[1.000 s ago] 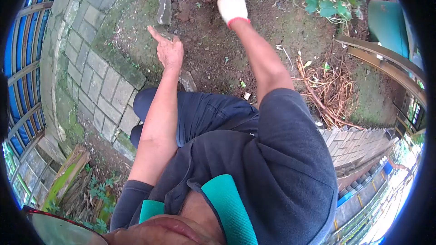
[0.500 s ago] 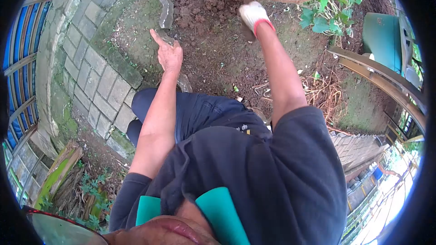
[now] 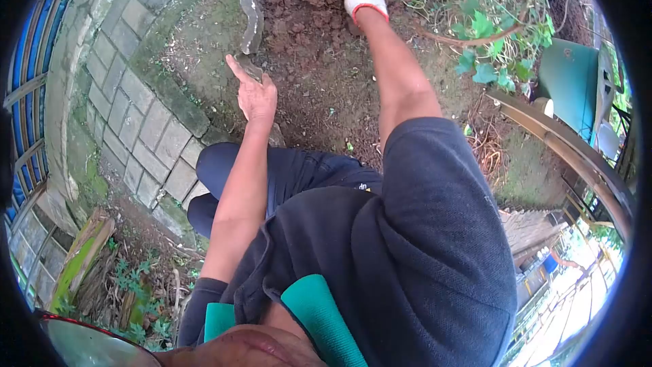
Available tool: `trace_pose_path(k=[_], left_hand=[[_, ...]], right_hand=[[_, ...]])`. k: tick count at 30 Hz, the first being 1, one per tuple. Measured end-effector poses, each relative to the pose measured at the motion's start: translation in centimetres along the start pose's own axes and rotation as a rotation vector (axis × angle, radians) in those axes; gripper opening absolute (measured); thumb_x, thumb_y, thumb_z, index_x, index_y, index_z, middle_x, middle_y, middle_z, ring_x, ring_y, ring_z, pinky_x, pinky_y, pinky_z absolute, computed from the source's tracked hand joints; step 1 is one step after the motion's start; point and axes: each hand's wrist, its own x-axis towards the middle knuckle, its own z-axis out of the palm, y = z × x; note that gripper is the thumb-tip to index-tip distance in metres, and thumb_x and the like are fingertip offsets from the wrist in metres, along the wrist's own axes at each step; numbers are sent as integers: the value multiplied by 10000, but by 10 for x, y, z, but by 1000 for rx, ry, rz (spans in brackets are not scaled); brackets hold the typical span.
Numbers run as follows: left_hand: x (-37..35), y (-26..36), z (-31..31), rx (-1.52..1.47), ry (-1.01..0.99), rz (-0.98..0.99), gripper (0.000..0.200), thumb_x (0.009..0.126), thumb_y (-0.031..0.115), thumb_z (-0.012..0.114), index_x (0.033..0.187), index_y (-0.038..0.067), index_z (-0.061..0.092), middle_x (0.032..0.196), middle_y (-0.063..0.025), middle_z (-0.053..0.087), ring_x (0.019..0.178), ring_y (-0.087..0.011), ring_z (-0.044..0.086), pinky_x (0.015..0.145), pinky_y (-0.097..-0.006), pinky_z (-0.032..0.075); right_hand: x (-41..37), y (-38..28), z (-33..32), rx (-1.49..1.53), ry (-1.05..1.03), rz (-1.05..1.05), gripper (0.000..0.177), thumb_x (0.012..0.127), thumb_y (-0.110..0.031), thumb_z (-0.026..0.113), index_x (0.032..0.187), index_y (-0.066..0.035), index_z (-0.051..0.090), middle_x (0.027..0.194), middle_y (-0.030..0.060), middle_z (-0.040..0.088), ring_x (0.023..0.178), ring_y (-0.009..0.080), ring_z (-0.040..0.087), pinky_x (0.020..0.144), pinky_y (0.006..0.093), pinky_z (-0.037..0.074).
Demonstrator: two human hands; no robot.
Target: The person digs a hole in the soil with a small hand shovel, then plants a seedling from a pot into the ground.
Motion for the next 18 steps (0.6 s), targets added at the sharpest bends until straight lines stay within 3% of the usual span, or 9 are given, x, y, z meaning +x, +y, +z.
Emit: trace_pose_path(k=[1, 2, 4, 5, 7, 9, 13, 18], left_hand=[[-3, 1, -3, -7, -43, -31, 978, 871, 155, 573, 1512, 152, -167, 1155, -300, 611, 991, -435, 630, 888, -491, 489], [-1, -4, 4, 13, 24, 15, 982, 874, 176, 582, 1512, 154, -164, 1126, -287, 629, 989, -433, 633, 904, -493, 480], [2, -11, 11, 11, 35, 23, 990, 874, 185, 590, 1512, 157, -166, 1117, -279, 636, 987, -430, 637, 907, -493, 479], [2, -11, 12, 2, 49, 32, 995, 874, 189, 594, 1512, 159, -168, 1113, -276, 639, 985, -428, 638, 909, -493, 478], [1, -10, 10, 17, 46, 21, 1013, 872, 194, 606, 1511, 160, -179, 1082, -269, 650, 980, -424, 643, 900, -492, 483], [1, -11, 11, 16, 43, 24, 1020, 872, 195, 610, 1510, 163, -185, 1067, -266, 655, 978, -422, 645, 898, -490, 485], [2, -16, 12, 10, 58, 50, 1020, 871, 195, 611, 1511, 169, -184, 1055, -263, 661, 970, -421, 648, 894, -490, 488], [1, -13, 11, 22, 57, 43, 1020, 871, 197, 611, 1511, 162, -183, 1047, -272, 659, 962, -420, 649, 892, -487, 490]], right_hand=[[-19, 1, 2, 66, 59, 22, 402, 856, -251, 483, 1084, 18, 674, 1180, 274, 615, 1137, 391, 591, 964, 436, 486], [-35, 13, 7, -38, 85, -127, 402, 877, -275, 470, 1062, 21, 670, 1146, 279, 626, 1110, 402, 600, 957, 448, 486], [-78, 37, 7, -70, 131, -246, 384, 913, -298, 461, 979, 27, 654, 1022, 280, 652, 966, 423, 637, 866, 474, 512], [-120, 29, -25, 1, 171, -226, 373, 928, -296, 464, 918, 31, 642, 932, 276, 668, 849, 432, 665, 784, 487, 538], [-141, 43, -41, 39, 192, -186, 371, 926, -316, 470, 907, 12, 643, 898, 300, 649, 862, 450, 649, 799, 507, 521], [-148, 53, -49, 92, 138, -93, 424, 925, -328, 441, 987, 33, 653, 965, 307, 652, 957, 457, 634, 864, 491, 509], [-106, 84, -13, 294, -36, 89, 433, 887, -304, 457, 981, 65, 663, 1007, 317, 643, 1000, 447, 628, 879, 480, 501], [-99, 68, -33, 70, -28, -52, 430, 859, -271, 457, 1006, 76, 665, 1053, 328, 627, 1038, 442, 617, 903, 470, 500]])
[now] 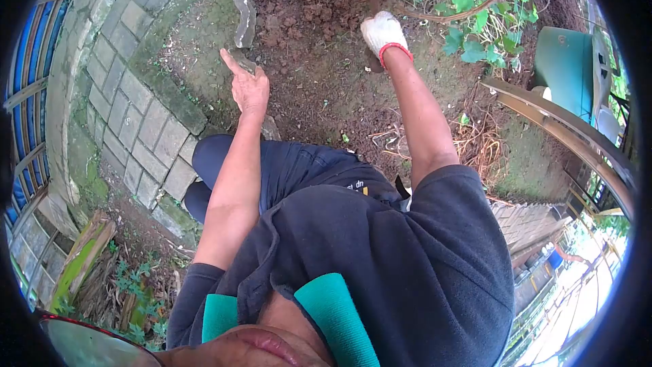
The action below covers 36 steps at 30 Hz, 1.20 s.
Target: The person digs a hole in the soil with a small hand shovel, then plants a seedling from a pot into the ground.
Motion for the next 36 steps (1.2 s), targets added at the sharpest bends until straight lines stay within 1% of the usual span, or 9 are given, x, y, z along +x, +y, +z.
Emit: trace_pose_path(k=[5, 9, 10, 13, 16, 21, 25, 31, 36], left_hand=[[4, 0, 1, 5, 7, 9, 1021, 872, 196, 607, 1507, 154, -192, 1043, -289, 653, 960, -427, 647, 892, -488, 492], [2, 5, -3, 13, -37, -29, 1014, 872, 177, 597, 1504, 145, -195, 1050, -294, 651, 964, -437, 641, 895, -493, 488], [4, -3, 6, -8, 42, 27, 1019, 853, 180, 616, 1512, 145, -162, 957, -306, 657, 897, -469, 640, 869, -516, 480], [2, -2, 5, -25, 75, 58, 1016, 855, 177, 610, 1512, 140, -163, 973, -302, 658, 902, -465, 641, 870, -515, 481], [1, 3, -3, -20, -37, -19, 996, 867, 160, 594, 1514, 135, -163, 1157, -296, 611, 968, -426, 641, 891, -487, 491], [-3, -1, 0, -19, -25, -4, 988, 871, 160, 585, 1512, 132, -167, 1116, -289, 624, 963, -422, 641, 895, -482, 487], [1, 2, -2, -34, -21, 3, 985, 874, 161, 580, 1512, 138, -170, 1126, -286, 625, 973, -425, 639, 901, -481, 485], [0, -1, 0, -33, -18, 14, 983, 877, 165, 581, 1511, 140, -170, 1156, -290, 619, 991, -428, 637, 915, -477, 483], [1, -2, 0, -25, -22, 18, 991, 875, 168, 589, 1510, 133, -171, 1173, -299, 610, 977, -439, 639, 902, -487, 490]], right_hand=[[50, -22, 7, 30, 47, 124, 436, 839, -268, 486, 1050, 71, 663, 1166, 312, 603, 1157, 407, 574, 972, 442, 473], [178, -35, 55, -178, -111, -68, 446, 811, -244, 500, 1118, 38, 660, 1243, 268, 586, 1215, 367, 548, 1000, 418, 456], [188, -30, 65, -187, -123, -68, 443, 796, -244, 518, 1113, 26, 669, 1245, 267, 586, 1202, 367, 558, 994, 409, 462], [140, -52, 38, 21, 20, 98, 447, 785, -244, 536, 1112, 29, 670, 1245, 262, 590, 1196, 366, 563, 990, 407, 465], [135, -54, 39, -17, 37, 69, 443, 788, -246, 537, 1090, 50, 670, 1215, 274, 601, 1180, 374, 572, 987, 415, 468], [25, -81, 18, -50, 115, -126, 401, 887, -282, 460, 1008, 38, 668, 1079, 296, 639, 1037, 442, 616, 946, 480, 482], [-33, -65, 5, 13, 177, -71, 418, 923, -342, 447, 920, 25, 647, 987, 302, 650, 978, 449, 631, 915, 492, 491], [28, -26, 16, 52, 34, -3, 350, 858, -219, 459, 894, 7, 723, 1020, 295, 657, 977, 407, 652, 875, 470, 514], [76, -40, 38, -494, 95, -317, 335, 849, -173, 460, 940, -3, 734, 1049, 274, 664, 982, 396, 662, 881, 453, 527]])
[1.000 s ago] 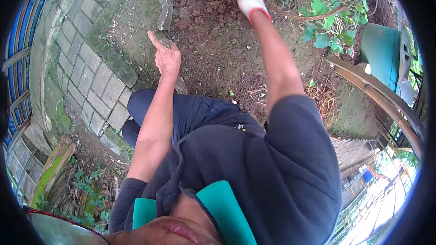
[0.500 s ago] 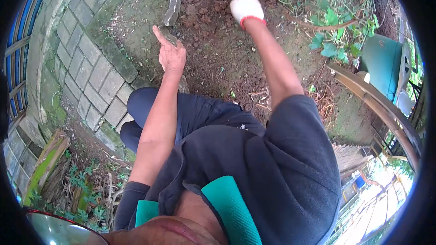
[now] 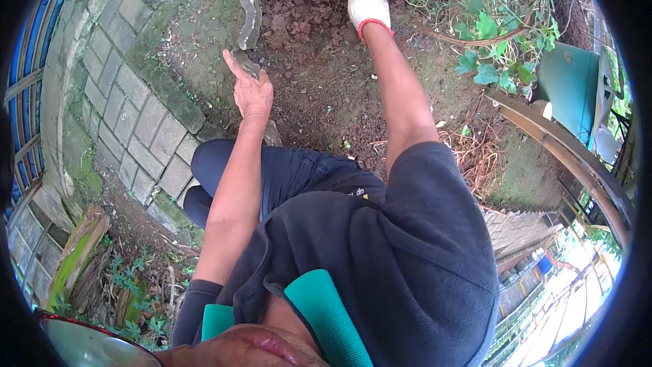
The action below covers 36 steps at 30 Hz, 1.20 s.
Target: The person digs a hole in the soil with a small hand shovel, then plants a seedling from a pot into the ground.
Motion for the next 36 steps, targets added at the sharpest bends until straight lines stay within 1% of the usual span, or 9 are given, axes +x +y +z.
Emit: trace_pose_path(k=[7, 9, 17, 23, 25, 27, 29, 30, 36], left_hand=[[1, -5, 8, 19, 54, 15, 1008, 866, 176, 606, 1510, 144, -169, 1025, -315, 637, 918, -463, 639, 876, -508, 484], [6, -1, 7, 5, 76, 35, 1007, 865, 175, 604, 1510, 146, -170, 1030, -317, 634, 920, -464, 638, 879, -509, 483], [3, 0, 2, -18, 3, -14, 997, 865, 157, 589, 1509, 135, -171, 1203, -303, 595, 1001, -448, 629, 920, -491, 479], [0, 2, -1, -13, 6, 0, 998, 866, 154, 590, 1508, 130, -174, 1163, -308, 610, 989, -435, 638, 912, -485, 484], [0, 4, -3, -8, -16, -21, 999, 868, 157, 592, 1509, 132, -174, 1152, -302, 616, 985, -432, 641, 908, -484, 486], [0, 4, -2, -5, 3, -15, 1003, 864, 165, 599, 1511, 136, -167, 1079, -299, 633, 950, -443, 640, 891, -492, 485], [2, -2, 7, -4, 68, 20, 1012, 857, 179, 614, 1515, 140, -153, 946, -301, 660, 884, -471, 638, 859, -507, 483], [5, -3, 9, -5, 92, 32, 1010, 857, 180, 614, 1516, 142, -150, 941, -300, 661, 880, -471, 638, 857, -508, 483], [-3, 11, -3, 2, 43, -19, 983, 869, 179, 598, 1519, 157, -139, 1017, -300, 650, 936, -455, 634, 871, -510, 483]], right_hand=[[56, 17, 5, -84, -61, -7, 355, 859, -225, 486, 992, 17, 710, 1164, 278, 624, 1059, 399, 633, 909, 459, 519], [63, 23, 28, 214, 58, 205, 376, 855, -235, 484, 1038, 22, 687, 1164, 281, 622, 1079, 408, 618, 933, 460, 501], [-103, -25, -84, 525, -160, 259, 453, 926, -353, 452, 954, 66, 623, 953, 326, 634, 939, 453, 637, 847, 476, 504], [-115, 9, -40, 456, 1, 254, 387, 939, -305, 430, 918, 33, 618, 856, 286, 646, 833, 403, 666, 773, 479, 516], [-83, 26, -26, 237, -103, 28, 419, 920, -282, 397, 1002, 59, 628, 1073, 337, 605, 1040, 453, 591, 940, 477, 463], [-44, 22, -17, 508, -49, 318, 380, 841, -238, 461, 979, 42, 676, 1082, 321, 622, 1076, 432, 597, 959, 451, 468], [27, 33, -3, -106, -245, -238, 390, 780, -248, 540, 1001, 37, 689, 1080, 272, 659, 1099, 410, 605, 928, 431, 490], [53, 32, 20, 677, -225, 373, 414, 784, -265, 546, 1020, 45, 685, 1092, 267, 659, 1106, 400, 606, 920, 425, 493], [9, -6, 8, 411, 131, 216, 365, 875, -250, 475, 941, 53, 667, 1014, 308, 651, 1046, 414, 622, 900, 454, 508]])
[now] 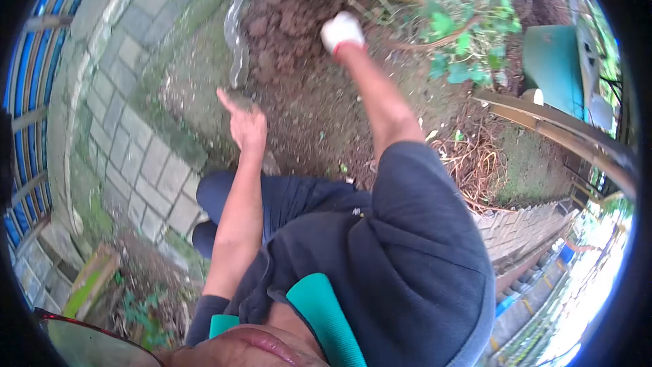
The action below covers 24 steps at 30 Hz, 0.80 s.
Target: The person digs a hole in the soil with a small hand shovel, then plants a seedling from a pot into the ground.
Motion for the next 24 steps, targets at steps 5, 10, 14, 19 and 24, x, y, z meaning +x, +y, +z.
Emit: trace_pose_path(k=[5, 10, 14, 19, 24], left_hand=[[-1, -11, 6, 8, 48, 55, 996, 868, 166, 602, 1517, 182, -154, 1077, -291, 645, 988, -444, 628, 920, -502, 469], [11, -43, 19, -141, 127, 364, 1090, 810, 227, 737, 1537, 121, -69, 1371, -304, 450, 1271, -449, 449, 1066, -472, 363], [-48, 13, -23, -382, 127, 451, 1109, 748, 237, 829, 1509, -50, 75, 1298, -285, 512, 1151, -385, 568, 983, -444, 463], [-89, 52, -26, -849, -409, 311, 966, 781, 31, 769, 1484, -102, 120, 885, -142, 649, 624, -180, 650, 535, -278, 555], [-90, 49, -12, -780, -335, 290, 856, 807, 60, 748, 1442, -140, 210, 728, -83, 661, 519, -125, 592, 495, -247, 488]], right_hand=[[-135, -16, -32, 172, 83, -15, 340, 934, -325, 486, 891, -9, 605, 882, 306, 642, 865, 460, 633, 819, 531, 500], [-197, 19, -61, 300, -7, -89, 393, 900, -334, 530, 894, 47, 626, 843, 283, 648, 813, 439, 657, 769, 472, 528], [-255, 0, -132, 880, -491, 122, 357, 924, -353, 567, 826, -12, 614, 657, 105, 614, 534, 188, 618, 481, 350, 487], [-278, -14, -128, 1171, -710, 142, 354, 906, -383, 604, 874, -32, 635, 646, 52, 600, 501, 142, 577, 428, 312, 461], [-286, -10, -127, 1136, -723, 129, 363, 916, -398, 600, 882, -36, 600, 633, 38, 560, 515, 146, 563, 425, 315, 452]])
